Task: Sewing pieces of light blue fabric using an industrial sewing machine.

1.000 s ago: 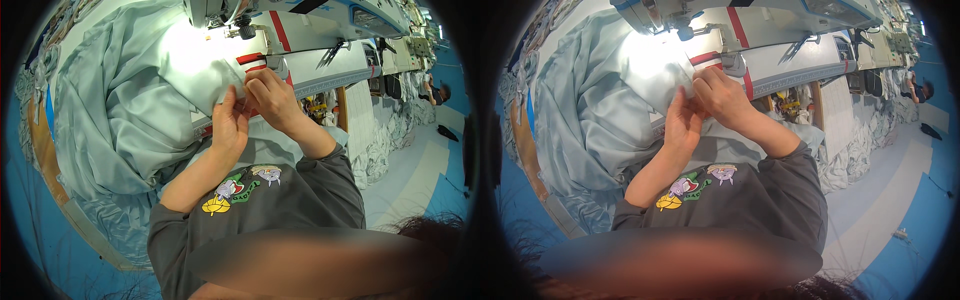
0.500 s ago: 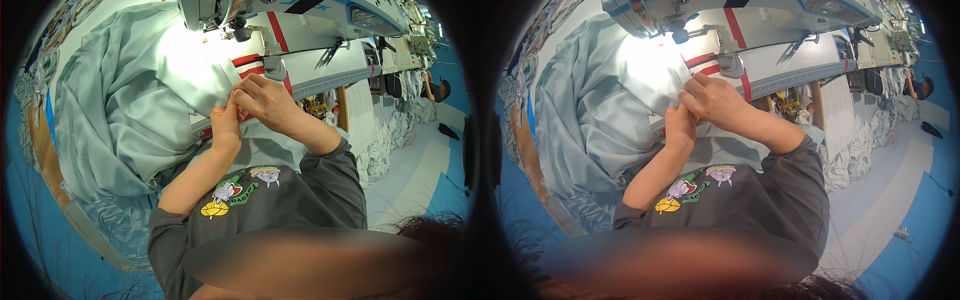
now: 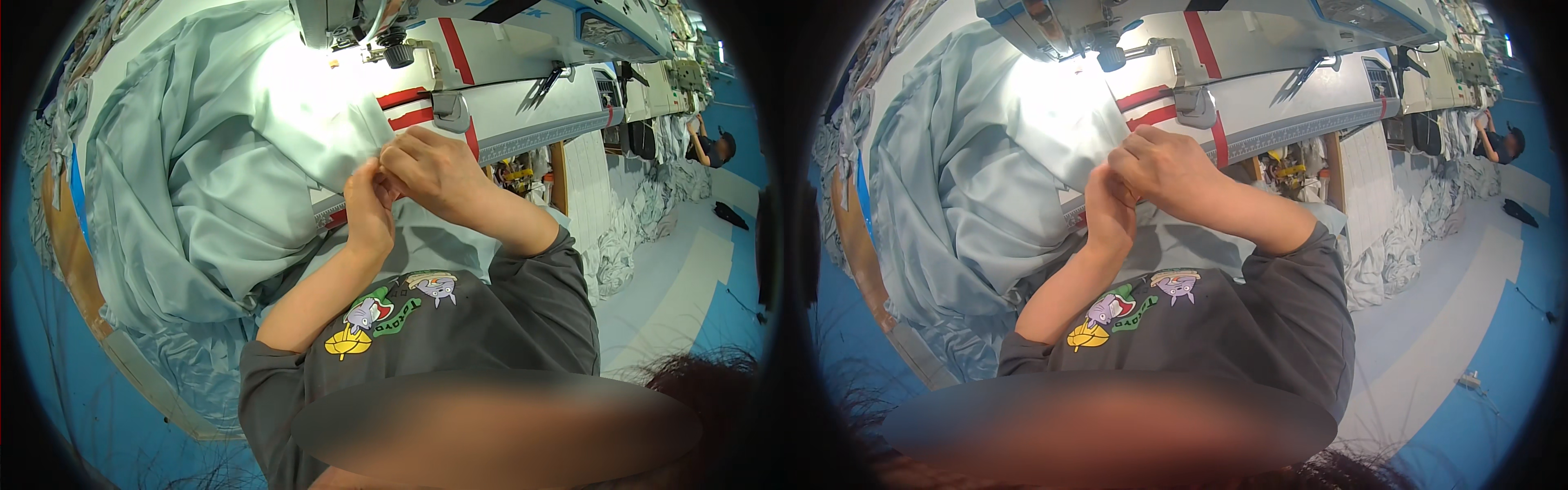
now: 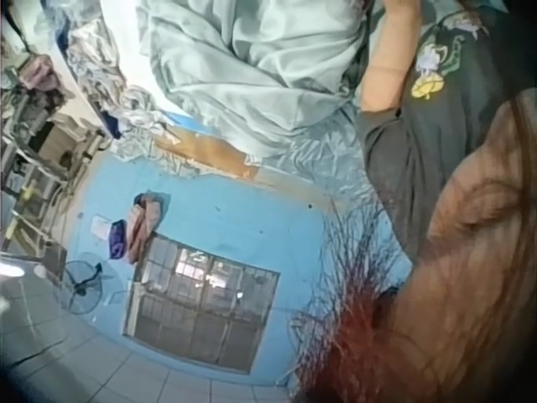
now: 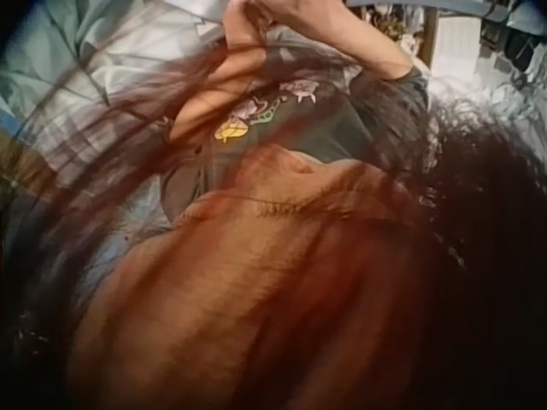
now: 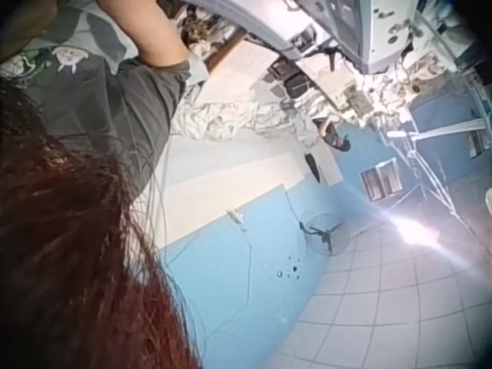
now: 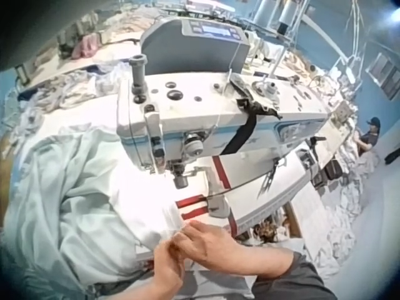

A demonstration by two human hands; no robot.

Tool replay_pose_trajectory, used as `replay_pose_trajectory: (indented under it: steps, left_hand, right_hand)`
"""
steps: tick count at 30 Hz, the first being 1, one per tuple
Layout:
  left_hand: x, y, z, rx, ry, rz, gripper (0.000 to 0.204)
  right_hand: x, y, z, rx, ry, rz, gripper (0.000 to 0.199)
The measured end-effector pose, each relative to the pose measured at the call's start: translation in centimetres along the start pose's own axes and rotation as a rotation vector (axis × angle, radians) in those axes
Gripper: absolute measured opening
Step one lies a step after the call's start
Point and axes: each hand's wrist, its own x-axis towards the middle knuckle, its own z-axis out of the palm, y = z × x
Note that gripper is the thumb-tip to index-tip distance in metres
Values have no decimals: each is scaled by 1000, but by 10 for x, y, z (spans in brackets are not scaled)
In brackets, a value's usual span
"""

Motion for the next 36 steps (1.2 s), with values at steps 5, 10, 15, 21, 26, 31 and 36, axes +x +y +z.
replay_pose_trajectory:
  steps: [5,10,15,21,26,31,36]
  left_hand:
    - [7,9,9,224,168,-159,29]
    - [8,10,8,309,161,-169,31]
    - [8,18,5,399,177,-312,31]
    - [13,107,38,1159,-423,-575,33]
    - [98,133,-29,1738,-63,884,26]
    - [137,142,-40,1980,-227,990,36]
    - [153,159,-33,1971,-320,953,32]
  right_hand:
    - [-15,-2,-5,52,14,44,23]
    - [-2,38,-10,157,107,-125,48]
    - [16,63,14,165,-43,-359,47]
    - [11,69,29,-14,104,-458,23]
    - [16,61,33,24,85,-424,23]
    - [29,65,30,50,14,-368,21]
    - [42,69,38,39,56,-348,19]
